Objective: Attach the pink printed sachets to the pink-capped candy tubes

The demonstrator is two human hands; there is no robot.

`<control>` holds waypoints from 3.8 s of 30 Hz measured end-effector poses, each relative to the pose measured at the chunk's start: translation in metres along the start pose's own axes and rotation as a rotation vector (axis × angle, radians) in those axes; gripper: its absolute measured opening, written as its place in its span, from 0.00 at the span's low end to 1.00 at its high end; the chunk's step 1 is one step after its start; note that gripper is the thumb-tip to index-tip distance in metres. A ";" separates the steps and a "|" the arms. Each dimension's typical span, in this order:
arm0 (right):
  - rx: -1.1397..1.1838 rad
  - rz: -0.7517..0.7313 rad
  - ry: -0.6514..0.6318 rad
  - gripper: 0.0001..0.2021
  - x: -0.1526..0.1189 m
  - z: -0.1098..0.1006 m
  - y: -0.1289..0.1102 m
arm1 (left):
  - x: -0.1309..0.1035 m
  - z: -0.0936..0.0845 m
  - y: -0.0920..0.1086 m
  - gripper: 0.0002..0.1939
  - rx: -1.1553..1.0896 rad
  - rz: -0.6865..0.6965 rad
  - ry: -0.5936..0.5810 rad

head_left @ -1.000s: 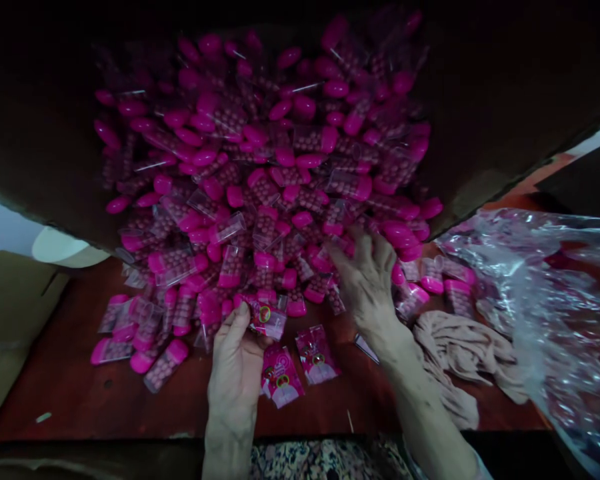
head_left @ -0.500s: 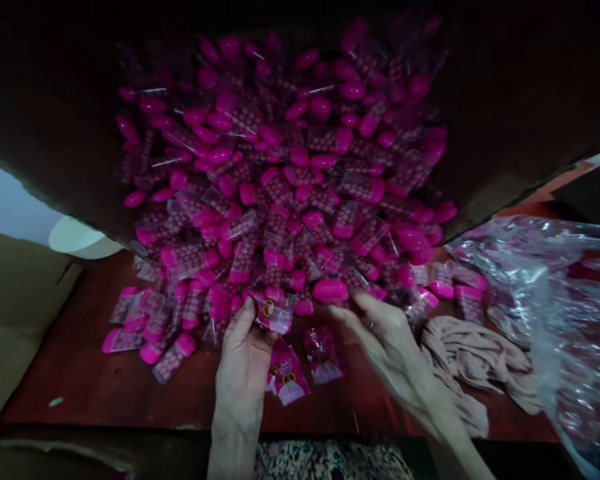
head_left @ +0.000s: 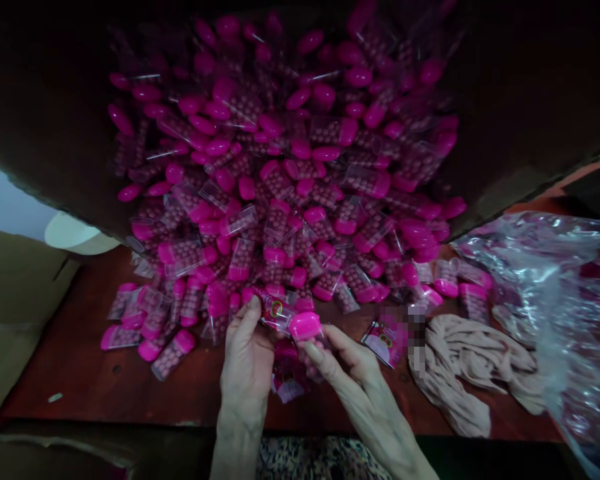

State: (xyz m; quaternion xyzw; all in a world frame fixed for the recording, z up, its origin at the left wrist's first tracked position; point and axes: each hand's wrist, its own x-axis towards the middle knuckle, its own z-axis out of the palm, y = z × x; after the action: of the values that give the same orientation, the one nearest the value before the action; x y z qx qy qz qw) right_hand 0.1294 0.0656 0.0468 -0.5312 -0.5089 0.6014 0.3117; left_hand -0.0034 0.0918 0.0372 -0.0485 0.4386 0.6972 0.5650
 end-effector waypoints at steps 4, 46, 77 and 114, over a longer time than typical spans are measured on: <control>-0.033 -0.030 0.010 0.14 -0.001 0.000 -0.001 | 0.000 0.001 -0.004 0.07 0.028 0.055 -0.016; -0.247 -0.234 0.259 0.13 0.000 0.006 0.020 | -0.017 0.007 -0.032 0.16 0.256 -0.060 -0.184; -0.030 -0.250 0.282 0.10 0.002 -0.002 0.031 | -0.026 0.001 -0.046 0.08 0.180 -0.231 -0.170; 0.092 -0.213 0.199 0.05 -0.010 0.009 0.027 | -0.026 0.002 -0.029 0.09 0.295 -0.174 -0.210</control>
State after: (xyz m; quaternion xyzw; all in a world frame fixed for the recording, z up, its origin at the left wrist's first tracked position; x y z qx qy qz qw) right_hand 0.1278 0.0462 0.0236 -0.5163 -0.5009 0.5321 0.4466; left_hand 0.0307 0.0734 0.0371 0.0699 0.4688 0.5752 0.6667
